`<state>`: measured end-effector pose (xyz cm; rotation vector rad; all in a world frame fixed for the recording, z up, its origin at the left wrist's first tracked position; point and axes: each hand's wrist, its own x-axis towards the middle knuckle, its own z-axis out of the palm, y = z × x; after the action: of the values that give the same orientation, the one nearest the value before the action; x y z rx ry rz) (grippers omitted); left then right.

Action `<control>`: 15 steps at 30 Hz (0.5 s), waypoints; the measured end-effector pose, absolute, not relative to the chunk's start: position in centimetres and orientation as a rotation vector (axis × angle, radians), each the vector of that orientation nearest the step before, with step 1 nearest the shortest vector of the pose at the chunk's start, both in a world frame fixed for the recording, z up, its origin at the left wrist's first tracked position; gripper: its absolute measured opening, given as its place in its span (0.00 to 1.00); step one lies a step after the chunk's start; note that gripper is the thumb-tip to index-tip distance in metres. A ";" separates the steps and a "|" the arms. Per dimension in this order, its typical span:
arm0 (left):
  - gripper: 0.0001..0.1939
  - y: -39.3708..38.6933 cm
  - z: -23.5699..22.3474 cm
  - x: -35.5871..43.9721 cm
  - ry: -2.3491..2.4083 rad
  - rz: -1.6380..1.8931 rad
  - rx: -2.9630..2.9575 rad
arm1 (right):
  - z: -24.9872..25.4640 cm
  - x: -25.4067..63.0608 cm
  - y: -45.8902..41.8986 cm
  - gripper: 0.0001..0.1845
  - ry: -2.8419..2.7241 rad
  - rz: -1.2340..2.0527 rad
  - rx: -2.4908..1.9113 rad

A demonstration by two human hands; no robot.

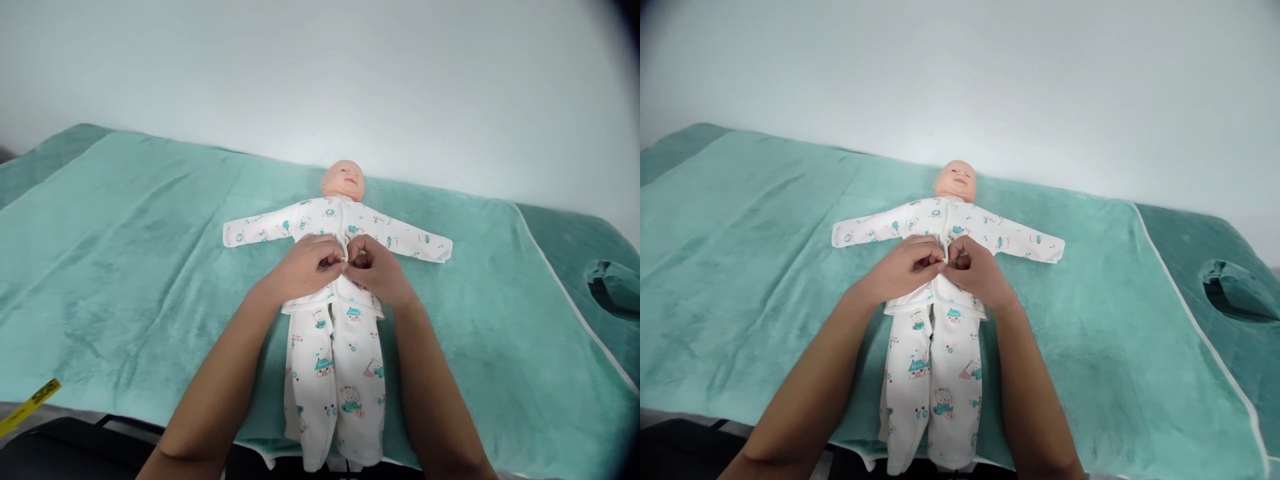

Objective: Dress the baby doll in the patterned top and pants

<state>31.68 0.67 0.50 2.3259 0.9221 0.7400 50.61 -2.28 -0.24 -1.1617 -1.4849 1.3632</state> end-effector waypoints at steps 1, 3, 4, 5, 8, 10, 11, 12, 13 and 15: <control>0.08 0.6 0.5 31.7 0.928 0.735 2.331 | -0.2 50.6 -2.3 0.14 -1.490 1.364 -1.168; 0.07 0.6 0.5 31.7 0.936 0.734 2.353 | -0.2 50.6 -2.3 0.13 -1.496 1.370 -1.184; 0.07 0.7 0.4 31.7 0.937 0.739 2.367 | -0.2 50.6 -2.2 0.13 -1.495 1.372 -1.191; 0.07 0.7 0.4 31.6 0.938 0.744 2.380 | -0.3 50.6 -2.2 0.13 -1.493 1.372 -1.197; 0.07 0.7 0.2 31.5 0.938 0.761 2.388 | -0.4 50.7 -2.1 0.13 -1.483 1.372 -1.208; 0.07 0.8 0.1 31.5 0.922 0.787 2.367 | -0.4 50.7 -2.1 0.14 -1.473 1.378 -1.210; 0.07 0.8 0.1 31.4 0.909 0.802 2.356 | -0.4 50.7 -2.0 0.14 -1.469 1.384 -1.209; 0.07 0.8 0.0 31.4 0.897 0.813 2.349 | -0.4 50.7 -2.0 0.14 -1.465 1.388 -1.207; 0.08 0.8 0.0 31.4 0.889 0.820 2.347 | -0.4 50.8 -2.0 0.14 -1.462 1.392 -1.207; 0.07 0.8 -0.2 31.4 0.885 0.843 2.363 | -0.4 50.8 -2.0 0.14 -1.458 1.401 -1.206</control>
<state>31.41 0.85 -0.17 2.3628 0.8849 0.8432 50.79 -2.00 -0.39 -1.2063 -1.4577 1.4007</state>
